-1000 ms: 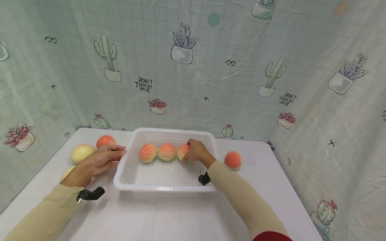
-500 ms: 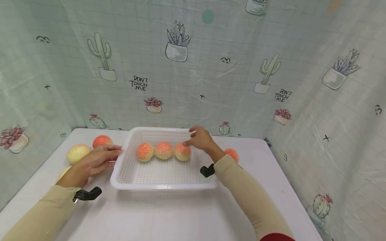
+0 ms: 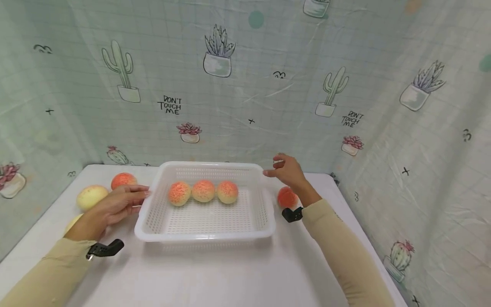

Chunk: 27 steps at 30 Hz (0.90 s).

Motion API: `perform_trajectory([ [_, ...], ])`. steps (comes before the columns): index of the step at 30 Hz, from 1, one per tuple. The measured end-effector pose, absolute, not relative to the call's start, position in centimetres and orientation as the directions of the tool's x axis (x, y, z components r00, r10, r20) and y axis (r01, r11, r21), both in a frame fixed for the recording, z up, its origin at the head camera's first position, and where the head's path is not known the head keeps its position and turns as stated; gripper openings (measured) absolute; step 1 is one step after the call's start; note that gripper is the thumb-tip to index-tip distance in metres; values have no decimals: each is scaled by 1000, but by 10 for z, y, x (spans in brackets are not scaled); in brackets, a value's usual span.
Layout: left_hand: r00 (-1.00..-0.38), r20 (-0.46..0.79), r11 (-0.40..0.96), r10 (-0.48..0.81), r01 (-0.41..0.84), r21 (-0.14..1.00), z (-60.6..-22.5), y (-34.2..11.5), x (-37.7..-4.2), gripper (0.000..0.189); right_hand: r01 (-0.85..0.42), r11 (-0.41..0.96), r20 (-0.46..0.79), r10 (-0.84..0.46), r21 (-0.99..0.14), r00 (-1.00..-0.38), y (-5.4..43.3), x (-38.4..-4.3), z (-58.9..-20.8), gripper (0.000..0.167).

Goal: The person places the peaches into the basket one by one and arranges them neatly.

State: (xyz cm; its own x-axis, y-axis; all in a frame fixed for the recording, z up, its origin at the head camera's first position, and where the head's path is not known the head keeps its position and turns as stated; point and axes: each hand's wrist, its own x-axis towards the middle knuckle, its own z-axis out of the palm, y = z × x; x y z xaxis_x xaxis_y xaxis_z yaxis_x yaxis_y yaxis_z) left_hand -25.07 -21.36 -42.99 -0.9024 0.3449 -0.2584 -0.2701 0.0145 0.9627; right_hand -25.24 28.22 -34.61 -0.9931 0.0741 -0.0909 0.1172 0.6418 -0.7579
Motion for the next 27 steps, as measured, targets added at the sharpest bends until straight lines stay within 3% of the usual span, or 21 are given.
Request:
perform_trajectory([
  [11, -901, -273, -1, 336, -290, 957, -426, -214, -247, 47, 232, 657, -123, 207, -718, -970, 339, -238, -402, 74],
  [20, -901, -275, -25, 334, -301, 953, -427, -214, -246, 37, 234, 677, -92, 239, -698, -967, 339, -230, -442, 73],
  [27, -902, -281, -14, 328, -302, 953, -431, -214, -248, 57, 233, 702, -44, 276, -673, -960, 340, -234, -450, 67],
])
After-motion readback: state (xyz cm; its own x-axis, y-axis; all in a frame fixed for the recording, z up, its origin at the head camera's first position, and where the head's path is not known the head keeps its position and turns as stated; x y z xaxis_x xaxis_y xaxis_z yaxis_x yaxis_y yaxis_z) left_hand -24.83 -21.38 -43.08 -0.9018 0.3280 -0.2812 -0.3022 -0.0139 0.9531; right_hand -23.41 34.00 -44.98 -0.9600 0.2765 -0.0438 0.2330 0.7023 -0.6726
